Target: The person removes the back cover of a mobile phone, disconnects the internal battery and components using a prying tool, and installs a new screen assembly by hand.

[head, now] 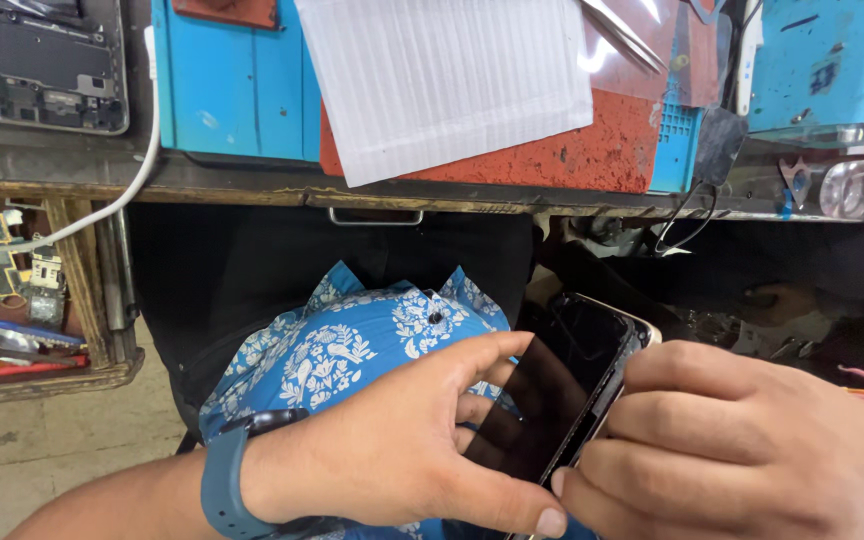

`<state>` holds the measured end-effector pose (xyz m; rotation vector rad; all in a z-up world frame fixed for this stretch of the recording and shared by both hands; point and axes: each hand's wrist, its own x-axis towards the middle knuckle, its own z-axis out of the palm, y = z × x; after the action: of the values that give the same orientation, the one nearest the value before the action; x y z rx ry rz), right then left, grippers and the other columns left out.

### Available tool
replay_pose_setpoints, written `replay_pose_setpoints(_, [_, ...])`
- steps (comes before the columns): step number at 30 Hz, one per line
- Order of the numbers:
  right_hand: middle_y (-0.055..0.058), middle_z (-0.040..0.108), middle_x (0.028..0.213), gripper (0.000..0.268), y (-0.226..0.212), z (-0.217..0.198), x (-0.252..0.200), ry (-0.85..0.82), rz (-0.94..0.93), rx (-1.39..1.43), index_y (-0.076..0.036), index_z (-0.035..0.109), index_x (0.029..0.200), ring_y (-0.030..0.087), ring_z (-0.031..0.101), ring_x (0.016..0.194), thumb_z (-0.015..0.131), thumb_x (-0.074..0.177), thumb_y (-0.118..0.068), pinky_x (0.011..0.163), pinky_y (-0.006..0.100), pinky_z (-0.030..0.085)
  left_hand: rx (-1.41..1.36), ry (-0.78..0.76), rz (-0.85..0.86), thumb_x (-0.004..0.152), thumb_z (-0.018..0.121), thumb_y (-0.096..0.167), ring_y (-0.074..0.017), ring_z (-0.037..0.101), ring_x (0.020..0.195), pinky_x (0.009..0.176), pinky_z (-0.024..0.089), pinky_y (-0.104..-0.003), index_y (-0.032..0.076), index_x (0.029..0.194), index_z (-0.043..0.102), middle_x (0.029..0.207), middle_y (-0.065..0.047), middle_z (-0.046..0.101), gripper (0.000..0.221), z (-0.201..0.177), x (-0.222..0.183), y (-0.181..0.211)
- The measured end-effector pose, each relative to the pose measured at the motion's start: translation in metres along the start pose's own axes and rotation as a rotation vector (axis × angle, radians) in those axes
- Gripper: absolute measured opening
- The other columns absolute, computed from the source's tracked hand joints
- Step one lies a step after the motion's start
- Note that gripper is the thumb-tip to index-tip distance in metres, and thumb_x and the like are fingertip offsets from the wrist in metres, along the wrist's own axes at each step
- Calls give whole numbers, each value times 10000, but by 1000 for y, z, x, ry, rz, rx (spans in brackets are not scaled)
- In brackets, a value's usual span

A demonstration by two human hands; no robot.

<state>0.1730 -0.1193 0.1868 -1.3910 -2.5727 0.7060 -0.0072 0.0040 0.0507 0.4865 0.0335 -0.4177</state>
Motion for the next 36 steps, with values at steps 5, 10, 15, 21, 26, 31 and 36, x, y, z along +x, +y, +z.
replay_pose_setpoints(5, [25, 675, 972, 379, 3, -4, -5, 33, -23, -83, -65, 748, 1028, 200, 668, 844, 692, 684, -216, 795, 389, 554, -21, -11, 28, 787, 879, 159, -185, 642, 1179, 992, 560, -318, 0, 1502, 423, 1308, -113, 602, 863, 0, -3, -2])
replay_pose_setpoints(10, [12, 663, 987, 330, -3, -4, -3, -12, -1, -23, -83, 737, 1037, 182, 666, 878, 707, 764, -267, 816, 396, 546, -47, -45, 19, 801, 856, 163, -201, 639, 1181, 997, 558, -335, -36, 1504, 437, 1305, -139, 599, 842, -1, -4, -3])
replay_pose_setpoints(15, [3, 653, 1052, 358, -4, 0, -2, -66, 19, 15, -116, 734, 1112, 174, 647, 953, 700, 808, -301, 872, 419, 537, -108, -43, 24, 766, 833, 123, -188, 633, 1170, 983, 560, -332, -26, 1492, 451, 1274, -109, 591, 834, 1, -4, -5])
replay_pose_setpoints(21, [5, 667, 1089, 372, -2, -2, -6, -50, 27, -79, -133, 736, 1107, 190, 652, 986, 691, 757, -251, 894, 436, 526, -115, -41, 15, 785, 823, 90, -197, 651, 1117, 949, 578, -326, -36, 1454, 484, 1232, -123, 606, 760, 1, -3, -6])
replay_pose_setpoints(26, [16, 659, 1066, 340, -5, -3, -3, -52, 73, -70, -133, 726, 1061, 197, 645, 973, 699, 756, -280, 865, 440, 525, -127, -45, 12, 771, 828, 100, -158, 651, 1110, 936, 581, -299, -15, 1416, 488, 1213, -91, 615, 739, 1, -2, -5])
replay_pose_setpoints(31, [47, 654, 1055, 329, -4, -4, 7, -87, 28, -79, -91, 701, 1019, 221, 635, 959, 646, 766, -294, 855, 452, 518, -55, -34, 5, 774, 830, 101, -141, 645, 1058, 884, 578, -281, -21, 1354, 535, 1157, -76, 620, 662, 0, -1, -4])
replay_pose_setpoints(36, [54, 610, 995, 281, -6, -2, 9, -201, 33, -54, -77, 666, 952, 239, 588, 885, 600, 764, -276, 893, 460, 492, -44, -45, 15, 769, 836, 108, -90, 633, 962, 782, 556, -240, 13, 1275, 556, 1086, -36, 600, 587, 1, 2, -6])
